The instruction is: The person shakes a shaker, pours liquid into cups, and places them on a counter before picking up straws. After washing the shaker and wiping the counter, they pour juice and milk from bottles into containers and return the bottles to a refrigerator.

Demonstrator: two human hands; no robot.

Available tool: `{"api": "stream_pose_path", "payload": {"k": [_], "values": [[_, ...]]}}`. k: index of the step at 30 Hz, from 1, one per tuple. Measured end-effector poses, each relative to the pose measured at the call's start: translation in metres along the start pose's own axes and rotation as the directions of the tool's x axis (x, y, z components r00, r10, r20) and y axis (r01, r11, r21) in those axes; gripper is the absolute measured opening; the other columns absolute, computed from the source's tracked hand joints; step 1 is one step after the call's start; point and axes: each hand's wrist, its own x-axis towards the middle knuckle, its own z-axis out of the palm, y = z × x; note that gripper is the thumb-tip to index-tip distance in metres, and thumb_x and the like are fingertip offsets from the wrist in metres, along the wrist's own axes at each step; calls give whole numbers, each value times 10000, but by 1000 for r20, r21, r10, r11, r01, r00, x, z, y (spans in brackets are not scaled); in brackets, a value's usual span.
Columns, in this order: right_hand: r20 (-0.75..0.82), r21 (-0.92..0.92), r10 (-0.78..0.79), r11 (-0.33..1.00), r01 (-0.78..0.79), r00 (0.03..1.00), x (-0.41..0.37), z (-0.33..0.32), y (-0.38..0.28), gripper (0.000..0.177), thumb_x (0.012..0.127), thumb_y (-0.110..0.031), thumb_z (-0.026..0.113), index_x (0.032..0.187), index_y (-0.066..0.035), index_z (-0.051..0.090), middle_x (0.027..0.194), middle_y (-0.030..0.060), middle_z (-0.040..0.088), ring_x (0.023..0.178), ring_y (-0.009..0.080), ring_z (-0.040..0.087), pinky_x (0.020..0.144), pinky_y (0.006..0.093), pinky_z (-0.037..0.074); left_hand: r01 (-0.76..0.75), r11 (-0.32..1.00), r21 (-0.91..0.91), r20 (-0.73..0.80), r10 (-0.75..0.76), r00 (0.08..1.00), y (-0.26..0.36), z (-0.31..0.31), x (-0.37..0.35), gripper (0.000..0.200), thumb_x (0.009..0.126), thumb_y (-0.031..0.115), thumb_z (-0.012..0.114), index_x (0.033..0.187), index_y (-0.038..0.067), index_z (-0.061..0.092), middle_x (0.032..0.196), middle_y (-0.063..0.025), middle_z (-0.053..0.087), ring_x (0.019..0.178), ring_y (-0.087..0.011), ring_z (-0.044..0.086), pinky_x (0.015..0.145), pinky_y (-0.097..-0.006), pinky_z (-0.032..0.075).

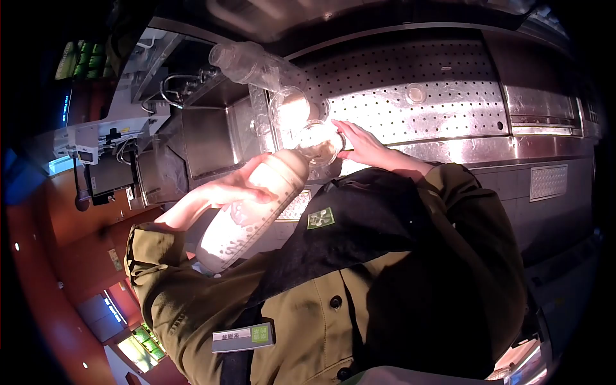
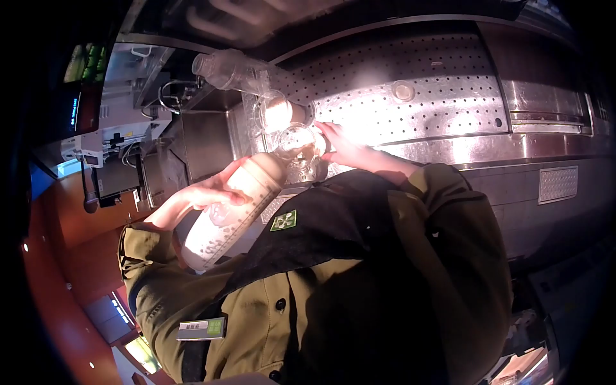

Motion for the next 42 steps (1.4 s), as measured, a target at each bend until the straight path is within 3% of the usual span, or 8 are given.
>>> {"api": "stream_pose_path", "payload": {"k": [6,18,22,27,30,36,38,42], "values": [[10,-66,-28,997,28,1000,0,2,5,796,667,-167,731,1336,-37,319,1242,162,443,1105,320,469,932,379,400,-15,998,67,-10,15,1000,0,-3,1,953,764,-48,625,1440,129,-23,1334,-147,392,1126,-206,508,964,-333,399],[24,-82,-15,996,17,1000,-3,0,2,804,637,-162,728,1326,-39,332,1250,154,425,1150,321,429,965,379,368,14,1000,-27,39,-12,999,10,3,0,921,800,-23,597,1440,148,-42,1326,-158,408,1146,-200,500,914,-279,425],[14,-104,-4,995,5,1000,1,2,-4,843,616,-182,739,1337,-61,321,1239,151,431,1145,317,424,960,384,370,117,992,40,-26,-116,993,12,1,-1,924,795,3,616,1440,129,-33,1335,-145,403,1167,-191,473,943,-281,398],[119,-142,41,990,-23,992,9,4,-12,864,603,-213,741,1344,-86,317,1207,143,464,1086,326,447,933,404,375,67,997,37,-9,-67,998,12,4,2,924,786,26,637,1441,111,-9,1348,-127,391,1185,-185,444,979,-297,362],[109,-115,85,991,-72,990,10,2,-19,846,607,-222,735,1336,-88,328,1192,141,478,1065,335,453,926,411,372,93,993,67,20,-94,995,12,-3,4,918,772,5,638,1440,98,15,1341,-116,396,1186,-185,439,978,-307,363],[12,-145,-42,988,43,999,5,16,-2,785,601,-216,738,1281,-64,377,1173,142,482,1084,323,453,923,403,373,-18,1000,15,92,17,996,12,-3,8,936,742,-66,633,1441,97,33,1343,-108,388,1153,-167,469,940,-299,397],[25,-150,1,989,3,1000,5,13,-5,752,604,-220,744,1248,-57,393,1164,143,487,1079,323,461,915,401,378,-46,999,3,115,45,992,18,3,8,951,736,-69,642,1442,98,28,1343,-111,387,1157,-166,466,936,-301,401],[19,-68,54,996,-53,998,6,12,-7,702,612,-229,756,1200,-59,413,1127,148,510,1050,331,484,897,404,389,-19,997,77,63,14,998,30,13,0,876,707,52,706,1407,46,181,1264,-73,446,1211,-154,387,1003,-269,285]]}}
